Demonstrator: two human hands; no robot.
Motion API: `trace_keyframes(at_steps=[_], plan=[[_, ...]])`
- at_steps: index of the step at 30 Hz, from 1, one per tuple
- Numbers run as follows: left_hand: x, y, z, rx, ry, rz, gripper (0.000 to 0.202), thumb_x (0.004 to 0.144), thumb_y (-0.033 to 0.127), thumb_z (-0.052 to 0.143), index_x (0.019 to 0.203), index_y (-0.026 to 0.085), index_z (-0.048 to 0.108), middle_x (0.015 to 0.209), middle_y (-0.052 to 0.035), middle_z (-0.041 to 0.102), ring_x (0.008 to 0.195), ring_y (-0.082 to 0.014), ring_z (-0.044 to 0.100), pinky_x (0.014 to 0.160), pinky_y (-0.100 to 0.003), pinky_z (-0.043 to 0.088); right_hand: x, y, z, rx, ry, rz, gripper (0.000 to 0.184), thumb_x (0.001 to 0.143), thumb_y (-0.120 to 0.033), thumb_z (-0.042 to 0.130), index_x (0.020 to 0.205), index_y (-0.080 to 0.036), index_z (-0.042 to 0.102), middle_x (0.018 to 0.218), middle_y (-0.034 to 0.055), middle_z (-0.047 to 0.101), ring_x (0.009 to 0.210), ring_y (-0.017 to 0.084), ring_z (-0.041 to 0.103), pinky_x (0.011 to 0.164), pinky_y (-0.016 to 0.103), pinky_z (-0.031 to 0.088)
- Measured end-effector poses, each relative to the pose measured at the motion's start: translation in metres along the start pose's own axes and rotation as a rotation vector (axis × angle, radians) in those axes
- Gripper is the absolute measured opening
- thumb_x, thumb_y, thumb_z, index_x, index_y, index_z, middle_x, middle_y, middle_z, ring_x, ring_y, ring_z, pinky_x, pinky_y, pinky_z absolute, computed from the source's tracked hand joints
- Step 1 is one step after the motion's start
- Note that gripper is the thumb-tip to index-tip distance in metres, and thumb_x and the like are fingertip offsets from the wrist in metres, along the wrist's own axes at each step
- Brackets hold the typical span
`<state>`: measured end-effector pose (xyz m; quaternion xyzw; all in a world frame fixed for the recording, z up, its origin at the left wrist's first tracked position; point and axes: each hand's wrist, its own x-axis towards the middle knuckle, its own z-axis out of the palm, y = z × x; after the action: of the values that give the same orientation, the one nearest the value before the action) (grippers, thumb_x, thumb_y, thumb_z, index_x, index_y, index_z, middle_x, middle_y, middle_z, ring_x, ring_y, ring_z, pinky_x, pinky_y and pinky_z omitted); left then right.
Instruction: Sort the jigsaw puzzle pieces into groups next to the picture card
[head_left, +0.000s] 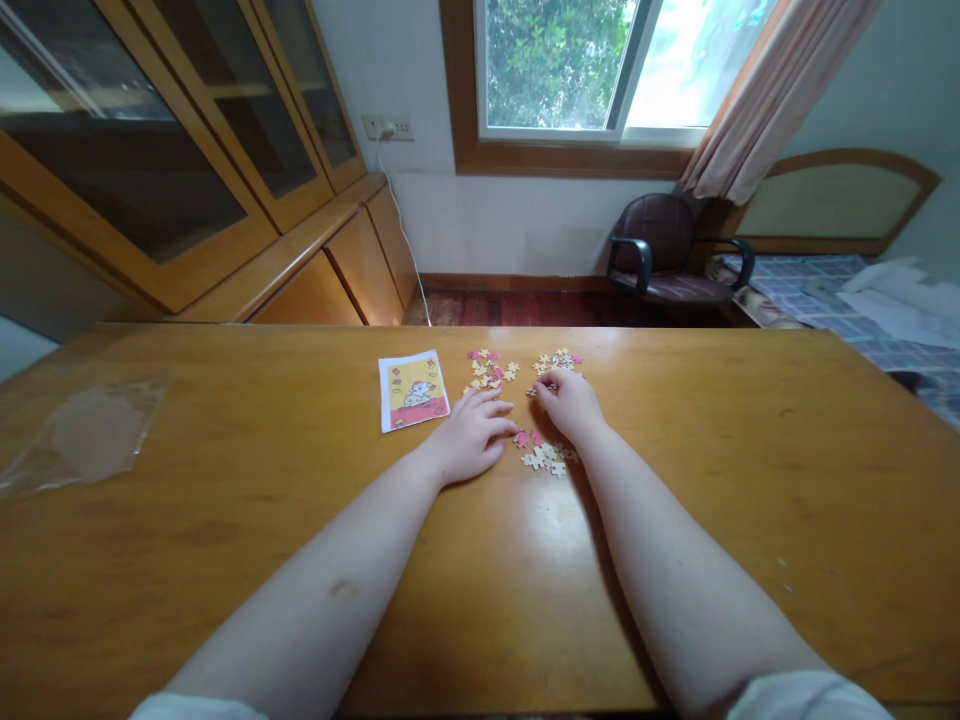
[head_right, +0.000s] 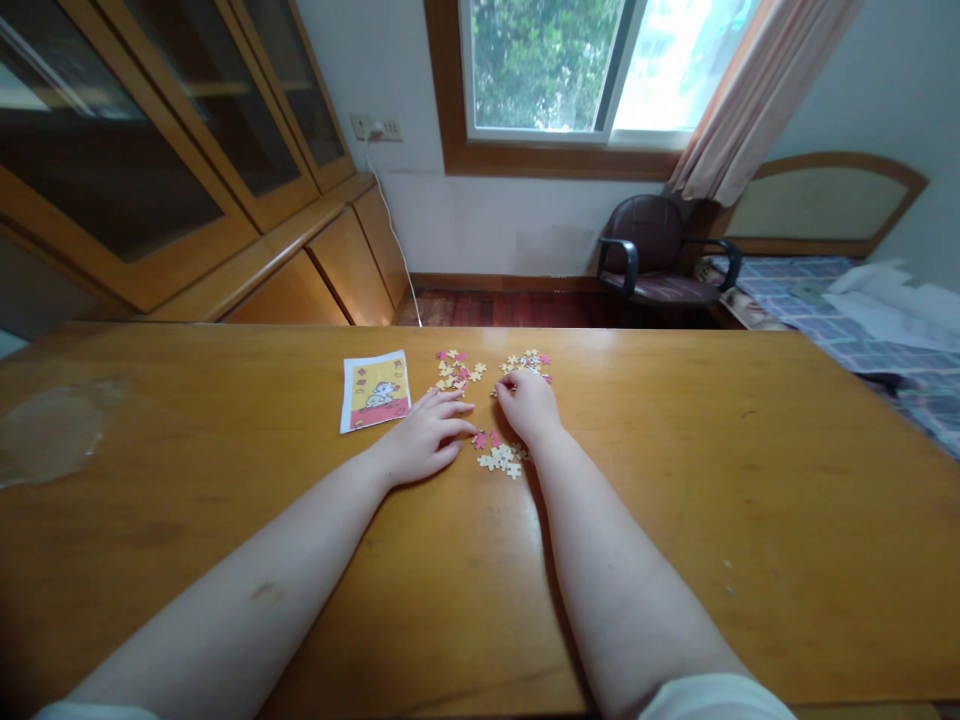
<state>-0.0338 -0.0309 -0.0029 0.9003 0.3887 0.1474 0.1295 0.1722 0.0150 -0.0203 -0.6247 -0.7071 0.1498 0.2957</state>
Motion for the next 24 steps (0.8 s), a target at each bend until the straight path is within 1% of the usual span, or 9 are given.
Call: trace_keyframes(at_steps=[3,5,7,10,13,16,19,24], plan=[[0.0,-0.003,0.002,0.025,0.042,-0.063,0.028,0.082,0.022,0.051,0.103,0.028,0.068,0.126,-0.0034,0.058,0.131,-0.0265,0.037,0.113,-0.054,0.021,-0.002,-0.004,-0.002,0.047,-0.018,-0.054,0.017,0.083,-0.028,0.054,0.078,-0.019,0.068,0.08,0.0038,0.067,0.075,0.015,0.056,0.072,0.027,0.041],[0.001,-0.004,0.004,0.047,0.062,-0.095,0.028,0.081,0.023,0.052,0.103,0.027,0.068,0.127,-0.0042,0.057,0.131,-0.0271,0.037,0.112,-0.055,0.021,-0.004,-0.007,-0.003,0.116,-0.099,-0.13,0.014,0.08,-0.028,0.057,0.079,-0.019,0.069,0.077,0.0022,0.066,0.071,0.014,0.055,0.069,0.025,0.041],[0.001,-0.006,0.005,0.061,0.077,-0.118,0.028,0.081,0.024,0.053,0.105,0.026,0.067,0.128,-0.0052,0.057,0.131,-0.0278,0.036,0.111,-0.057,0.021,-0.007,-0.01,-0.003,0.184,-0.218,-0.19,0.014,0.075,-0.031,0.065,0.081,-0.019,0.069,0.075,0.0001,0.066,0.065,0.011,0.053,0.065,0.023,0.04],[0.001,-0.007,0.006,0.075,0.093,-0.146,0.028,0.082,0.026,0.052,0.106,0.025,0.066,0.127,-0.0064,0.057,0.13,-0.0284,0.037,0.111,-0.057,0.022,-0.011,-0.014,-0.002,0.23,-0.352,-0.205,0.022,0.068,-0.032,0.072,0.084,-0.019,0.068,0.07,-0.0026,0.064,0.059,0.009,0.051,0.06,0.021,0.039],[0.001,-0.007,0.007,0.081,0.103,-0.156,0.027,0.082,0.027,0.052,0.105,0.025,0.066,0.127,-0.0064,0.057,0.129,-0.0288,0.038,0.111,-0.057,0.023,-0.013,-0.015,-0.001,0.225,-0.414,-0.204,0.016,0.069,-0.027,0.07,0.082,-0.019,0.067,0.062,-0.0047,0.061,0.055,0.008,0.05,0.058,0.02,0.038],[0.001,-0.008,0.007,0.075,0.107,-0.155,0.028,0.082,0.027,0.052,0.106,0.024,0.066,0.128,-0.0065,0.057,0.13,-0.0291,0.037,0.111,-0.057,0.023,-0.013,-0.015,-0.001,0.211,-0.418,-0.215,0.012,0.071,-0.024,0.067,0.082,-0.02,0.067,0.061,-0.0048,0.061,0.054,0.008,0.051,0.058,0.02,0.039],[0.001,-0.008,0.008,0.065,0.111,-0.162,0.028,0.083,0.027,0.052,0.106,0.024,0.066,0.129,-0.0061,0.056,0.13,-0.0288,0.037,0.111,-0.056,0.022,-0.011,-0.014,-0.001,0.174,-0.365,-0.217,0.012,0.071,-0.021,0.065,0.083,-0.021,0.068,0.065,-0.0039,0.062,0.056,0.009,0.052,0.059,0.021,0.04],[0.001,-0.009,0.009,0.055,0.121,-0.19,0.027,0.082,0.027,0.053,0.105,0.025,0.066,0.129,-0.0046,0.056,0.13,-0.028,0.037,0.112,-0.056,0.022,-0.006,-0.008,0.0,0.11,-0.29,-0.161,0.019,0.071,-0.014,0.06,0.085,-0.022,0.068,0.073,-0.0023,0.065,0.065,0.011,0.055,0.065,0.023,0.042]])
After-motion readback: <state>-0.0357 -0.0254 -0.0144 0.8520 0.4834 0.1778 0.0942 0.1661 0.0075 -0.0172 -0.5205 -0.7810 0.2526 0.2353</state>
